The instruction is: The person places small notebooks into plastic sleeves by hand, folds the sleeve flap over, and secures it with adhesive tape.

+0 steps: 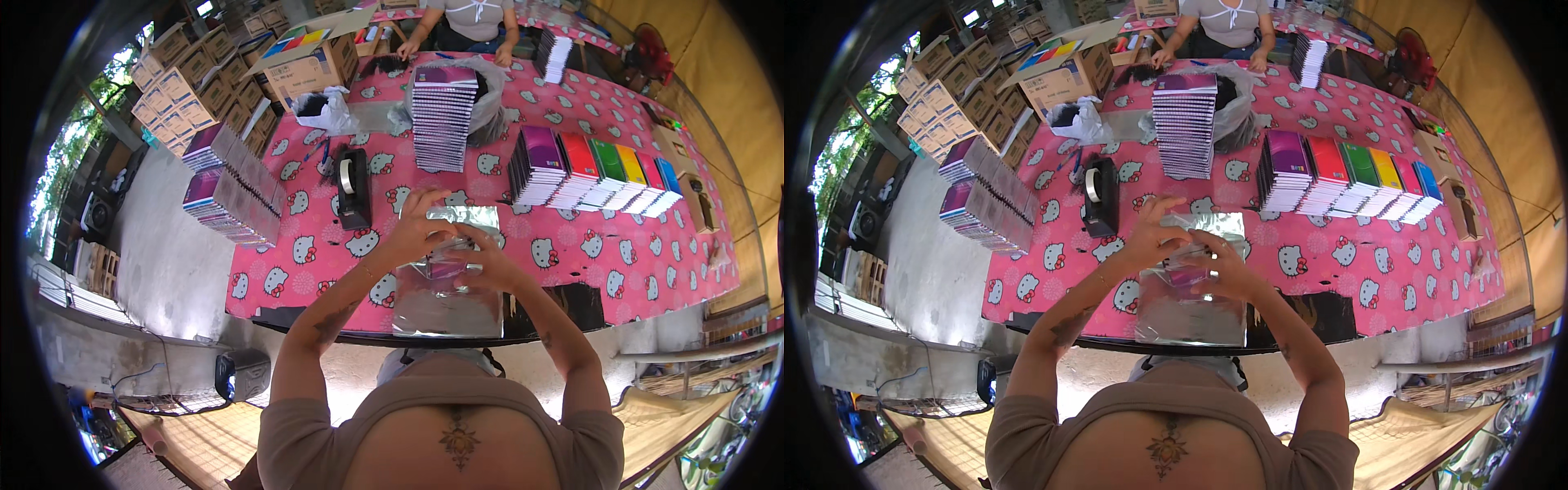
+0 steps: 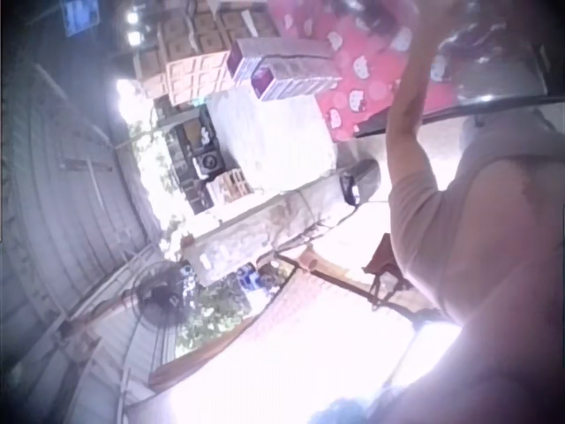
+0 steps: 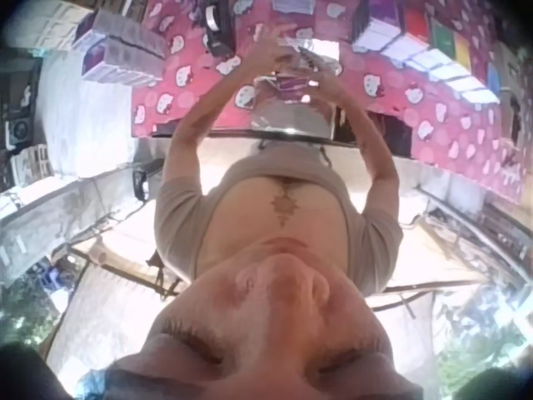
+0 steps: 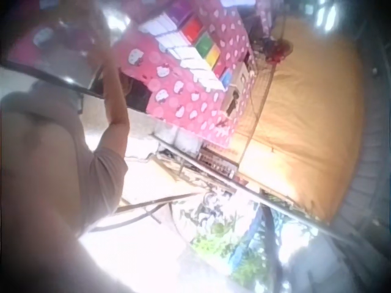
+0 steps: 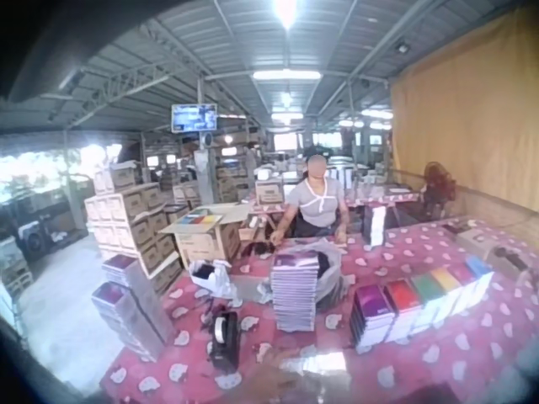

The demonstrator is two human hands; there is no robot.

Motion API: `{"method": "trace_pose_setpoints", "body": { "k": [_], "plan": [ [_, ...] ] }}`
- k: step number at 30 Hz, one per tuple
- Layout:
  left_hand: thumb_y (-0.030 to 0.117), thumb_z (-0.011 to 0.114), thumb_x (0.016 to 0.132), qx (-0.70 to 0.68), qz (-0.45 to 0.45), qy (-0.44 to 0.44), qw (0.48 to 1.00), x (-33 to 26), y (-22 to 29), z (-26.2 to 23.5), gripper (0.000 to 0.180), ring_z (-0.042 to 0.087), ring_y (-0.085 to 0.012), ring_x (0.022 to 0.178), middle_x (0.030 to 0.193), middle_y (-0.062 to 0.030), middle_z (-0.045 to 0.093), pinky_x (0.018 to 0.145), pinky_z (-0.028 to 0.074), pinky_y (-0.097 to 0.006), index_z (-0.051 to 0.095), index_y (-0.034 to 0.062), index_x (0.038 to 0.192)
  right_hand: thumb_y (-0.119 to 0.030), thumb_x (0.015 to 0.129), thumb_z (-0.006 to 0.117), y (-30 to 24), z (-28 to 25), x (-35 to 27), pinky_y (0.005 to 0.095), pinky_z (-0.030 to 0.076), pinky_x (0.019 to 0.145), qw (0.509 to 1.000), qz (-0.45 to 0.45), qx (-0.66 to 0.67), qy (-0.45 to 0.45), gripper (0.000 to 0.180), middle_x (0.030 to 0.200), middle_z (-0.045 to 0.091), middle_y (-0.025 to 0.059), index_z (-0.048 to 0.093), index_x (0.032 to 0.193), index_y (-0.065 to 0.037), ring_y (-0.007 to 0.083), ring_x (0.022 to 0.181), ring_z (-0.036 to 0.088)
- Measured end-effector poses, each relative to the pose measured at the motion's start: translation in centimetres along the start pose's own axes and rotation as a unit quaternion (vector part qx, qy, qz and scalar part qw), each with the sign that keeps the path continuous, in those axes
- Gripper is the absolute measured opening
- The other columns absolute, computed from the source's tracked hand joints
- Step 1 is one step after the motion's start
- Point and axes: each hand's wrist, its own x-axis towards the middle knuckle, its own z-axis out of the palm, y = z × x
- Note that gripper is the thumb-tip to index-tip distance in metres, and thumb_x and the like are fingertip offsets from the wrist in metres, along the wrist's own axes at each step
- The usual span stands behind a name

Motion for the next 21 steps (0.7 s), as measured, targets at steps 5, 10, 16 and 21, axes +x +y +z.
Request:
{"method": "trace_pose_setpoints", "body": {
  "k": [5,10,16,21],
  "plan": [
    [0.019,0.079,0.080,-0.020,-0.158,0.075,0.984,0.2,0.7,3.4,0.056,0.033,-0.0404,0.140,0.151,-0.0223,0.033,0.112,0.031,-0.053,0.058,0.0155,0.132,-0.024,0.074,0.082,0.2,1.0,-0.5,0.0498,0.030,0.115,0.993,0.022,0.117,0.021,0.064,0.161,0.022,0.0141,0.061,0.134,-0.022,0.0376,0.146,0.028],
    [0.027,0.073,0.090,-0.416,-0.393,0.065,0.817,-2.9,-1.3,2.9,0.063,0.049,-0.0262,0.127,0.144,-0.0171,0.045,0.103,0.042,-0.040,0.048,0.0062,0.144,-0.022,0.092,0.069,3.4,1.1,1.4,0.0382,0.034,0.112,0.880,0.190,0.403,0.166,0.056,0.152,0.037,0.0104,0.049,0.143,-0.011,0.0251,0.143,0.033],
    [0.026,0.068,0.095,-0.382,-0.380,-0.061,0.840,-3.4,0.0,1.8,0.056,0.057,-0.0158,0.115,0.127,-0.0082,0.062,0.098,0.045,-0.032,0.050,0.0021,0.142,-0.029,0.090,0.072,4.1,-1.6,4.5,0.0347,0.040,0.106,0.930,0.206,0.297,-0.065,0.048,0.131,0.058,0.0124,0.060,0.131,-0.007,0.0246,0.127,0.050],
    [0.027,0.071,0.090,0.040,-0.134,-0.038,0.989,-3.7,4.2,0.0,0.044,0.058,-0.0255,0.122,0.134,-0.0124,0.060,0.102,0.045,-0.037,0.064,0.0038,0.127,-0.028,0.079,0.079,1.2,-2.5,1.8,0.0443,0.036,0.111,0.999,0.021,0.030,0.008,0.055,0.131,0.059,0.0097,0.061,0.128,-0.011,0.0312,0.125,0.052]
  ]
}}
